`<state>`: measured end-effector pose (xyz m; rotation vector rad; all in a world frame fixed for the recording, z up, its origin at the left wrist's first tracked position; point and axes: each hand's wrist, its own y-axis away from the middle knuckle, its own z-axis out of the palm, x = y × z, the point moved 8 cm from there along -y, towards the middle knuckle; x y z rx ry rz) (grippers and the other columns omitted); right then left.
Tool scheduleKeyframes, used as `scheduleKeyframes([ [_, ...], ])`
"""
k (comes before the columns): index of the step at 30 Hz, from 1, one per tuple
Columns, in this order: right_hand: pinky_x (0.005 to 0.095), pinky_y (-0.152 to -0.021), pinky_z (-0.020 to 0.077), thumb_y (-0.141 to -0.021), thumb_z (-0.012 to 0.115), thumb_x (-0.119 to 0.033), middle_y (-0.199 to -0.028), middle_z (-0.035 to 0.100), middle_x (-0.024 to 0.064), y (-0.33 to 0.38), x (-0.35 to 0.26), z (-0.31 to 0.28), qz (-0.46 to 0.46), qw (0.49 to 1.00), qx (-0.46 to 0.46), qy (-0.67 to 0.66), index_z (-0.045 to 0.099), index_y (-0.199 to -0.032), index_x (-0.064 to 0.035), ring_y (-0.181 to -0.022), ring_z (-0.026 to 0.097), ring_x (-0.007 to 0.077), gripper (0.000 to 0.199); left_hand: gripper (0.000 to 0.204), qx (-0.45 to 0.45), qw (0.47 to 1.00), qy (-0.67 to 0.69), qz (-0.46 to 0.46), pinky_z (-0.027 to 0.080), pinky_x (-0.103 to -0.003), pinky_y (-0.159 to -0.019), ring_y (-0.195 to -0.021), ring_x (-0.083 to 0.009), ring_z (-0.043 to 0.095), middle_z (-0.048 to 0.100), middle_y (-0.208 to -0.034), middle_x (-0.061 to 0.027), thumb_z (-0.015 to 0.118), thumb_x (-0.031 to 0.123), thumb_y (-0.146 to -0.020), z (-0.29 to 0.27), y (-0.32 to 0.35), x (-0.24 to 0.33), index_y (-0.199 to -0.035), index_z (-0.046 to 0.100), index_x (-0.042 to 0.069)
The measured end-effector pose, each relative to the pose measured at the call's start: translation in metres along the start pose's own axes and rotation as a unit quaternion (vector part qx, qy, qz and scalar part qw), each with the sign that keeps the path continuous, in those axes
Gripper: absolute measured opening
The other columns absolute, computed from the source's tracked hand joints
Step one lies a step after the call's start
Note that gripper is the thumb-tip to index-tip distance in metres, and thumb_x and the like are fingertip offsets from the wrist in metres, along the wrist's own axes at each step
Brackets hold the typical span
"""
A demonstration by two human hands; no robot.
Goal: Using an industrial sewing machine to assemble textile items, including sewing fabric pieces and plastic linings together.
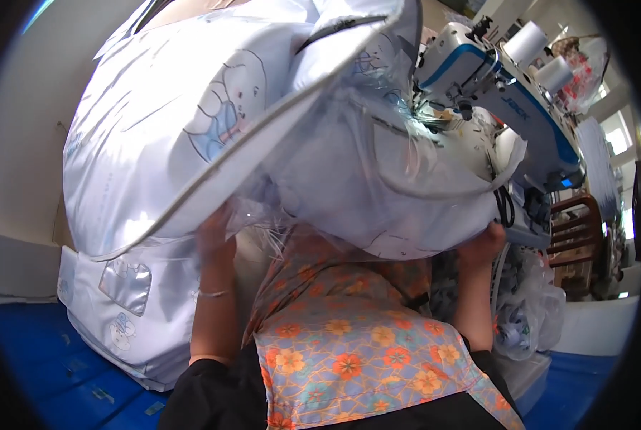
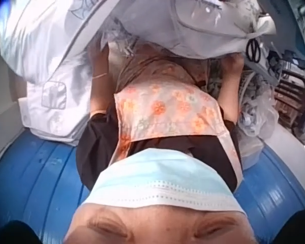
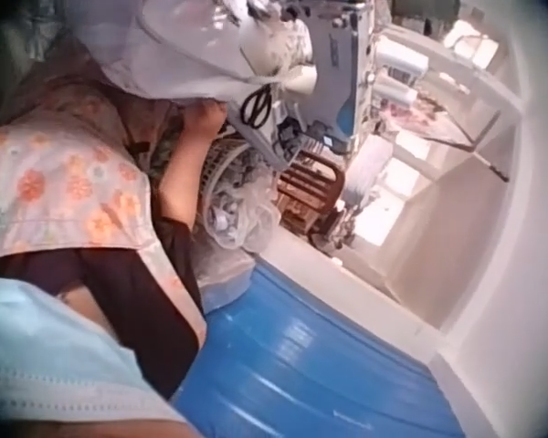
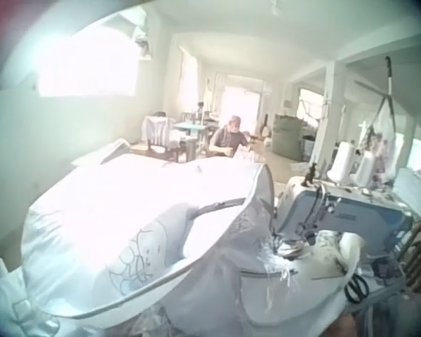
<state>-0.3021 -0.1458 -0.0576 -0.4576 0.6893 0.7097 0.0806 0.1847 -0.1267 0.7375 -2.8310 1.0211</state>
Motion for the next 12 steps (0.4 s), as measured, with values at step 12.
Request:
scheduleKeyframes([
  [12,0.0398,-0.119,0.0308,-0.104,0.050,-0.028,-0.154,0.039,0.0142,-0.026,0.125,-0.023,0.252,0.959,0.129,-0.016,0.028,-0.154,-0.0044,-0.140,0.041,0.0296,0.059,0.085,-0.087,0.860,0.502,0.016,0.028,-0.041,-0.116,-0.144,-0.0310,0.036,0.043,-0.153,-0.0163,0.075,0.034,-0.081,-0.062,-0.188,0.082,-0.151,0.039,0.002],
])
